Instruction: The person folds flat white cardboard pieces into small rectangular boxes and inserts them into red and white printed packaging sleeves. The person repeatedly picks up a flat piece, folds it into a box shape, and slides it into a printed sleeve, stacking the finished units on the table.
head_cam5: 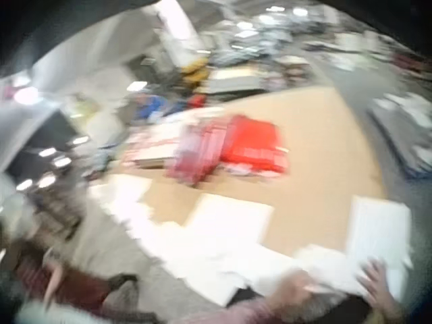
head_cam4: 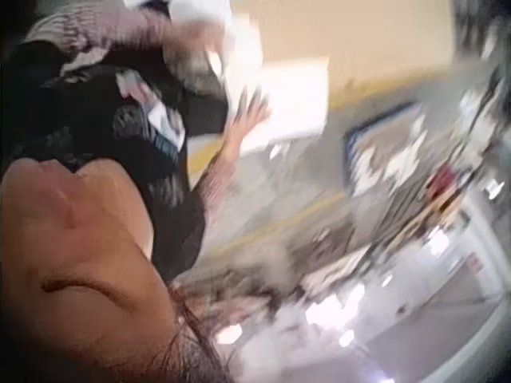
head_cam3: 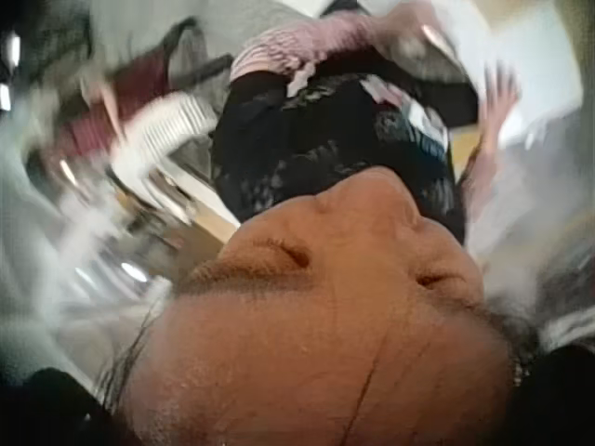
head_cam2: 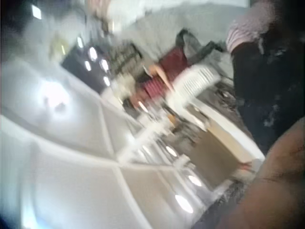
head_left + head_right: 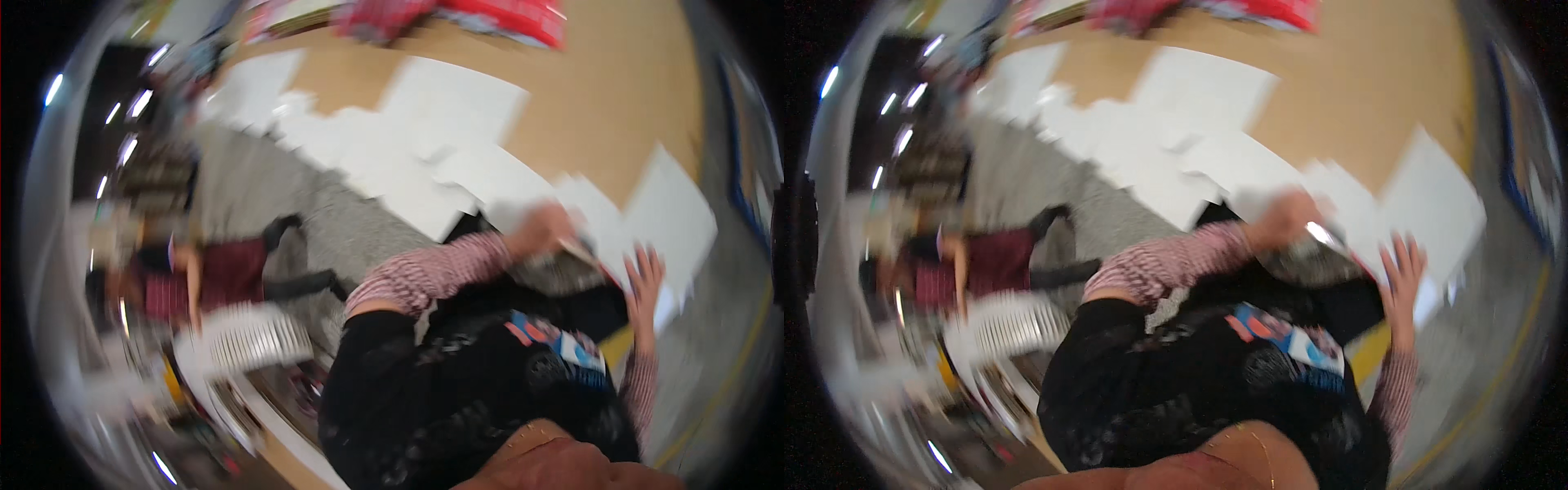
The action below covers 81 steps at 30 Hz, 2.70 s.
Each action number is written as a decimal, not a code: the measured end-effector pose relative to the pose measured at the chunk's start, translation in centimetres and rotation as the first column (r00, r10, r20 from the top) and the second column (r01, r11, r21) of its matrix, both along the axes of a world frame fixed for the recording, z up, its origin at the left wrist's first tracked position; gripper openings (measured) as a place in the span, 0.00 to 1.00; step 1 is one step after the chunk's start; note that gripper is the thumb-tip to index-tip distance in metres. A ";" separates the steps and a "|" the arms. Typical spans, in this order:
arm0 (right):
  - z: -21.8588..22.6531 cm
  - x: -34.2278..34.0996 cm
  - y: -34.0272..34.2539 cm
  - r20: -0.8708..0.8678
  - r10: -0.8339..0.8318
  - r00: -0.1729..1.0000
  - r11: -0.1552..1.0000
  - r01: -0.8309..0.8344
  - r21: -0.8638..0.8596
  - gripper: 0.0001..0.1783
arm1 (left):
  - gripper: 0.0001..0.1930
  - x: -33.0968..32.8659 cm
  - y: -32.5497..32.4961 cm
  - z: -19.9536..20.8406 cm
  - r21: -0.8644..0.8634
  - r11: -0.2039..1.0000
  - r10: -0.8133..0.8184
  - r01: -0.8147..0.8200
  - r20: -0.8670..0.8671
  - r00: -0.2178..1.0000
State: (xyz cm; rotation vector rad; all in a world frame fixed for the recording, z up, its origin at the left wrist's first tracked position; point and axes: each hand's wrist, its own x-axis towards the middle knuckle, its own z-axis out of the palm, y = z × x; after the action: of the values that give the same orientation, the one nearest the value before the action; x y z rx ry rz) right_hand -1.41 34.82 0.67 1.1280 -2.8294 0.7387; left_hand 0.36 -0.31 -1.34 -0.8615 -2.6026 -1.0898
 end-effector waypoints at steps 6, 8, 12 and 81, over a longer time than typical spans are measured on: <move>3.6 0.7 -0.4 0.043 -0.081 0.996 0.985 0.073 0.157 0.34 | 0.23 0.9 7.3 1.3 -0.307 0.941 0.099 -0.141 -0.148 0.984; 5.5 1.3 -0.6 -0.008 -0.110 0.994 0.977 0.110 0.181 0.34 | 0.30 2.5 9.4 1.7 -0.425 0.902 0.003 -0.079 -0.176 0.984; 0.7 6.5 3.9 0.292 -0.820 0.492 0.197 0.722 -0.663 0.29 | 0.46 2.0 9.8 2.3 -0.493 0.868 -0.096 0.059 -0.050 0.994; 4.7 -2.3 -8.9 0.160 0.423 0.892 0.906 -0.415 -0.083 0.35 | 0.16 9.4 0.2 0.6 0.423 -0.231 0.172 -0.876 0.904 0.391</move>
State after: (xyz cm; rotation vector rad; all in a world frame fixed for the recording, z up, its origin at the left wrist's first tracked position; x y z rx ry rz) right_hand -3.69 25.89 5.35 1.7810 -2.7039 0.9609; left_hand 9.78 -0.12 -0.77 1.1977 -1.1987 -2.2508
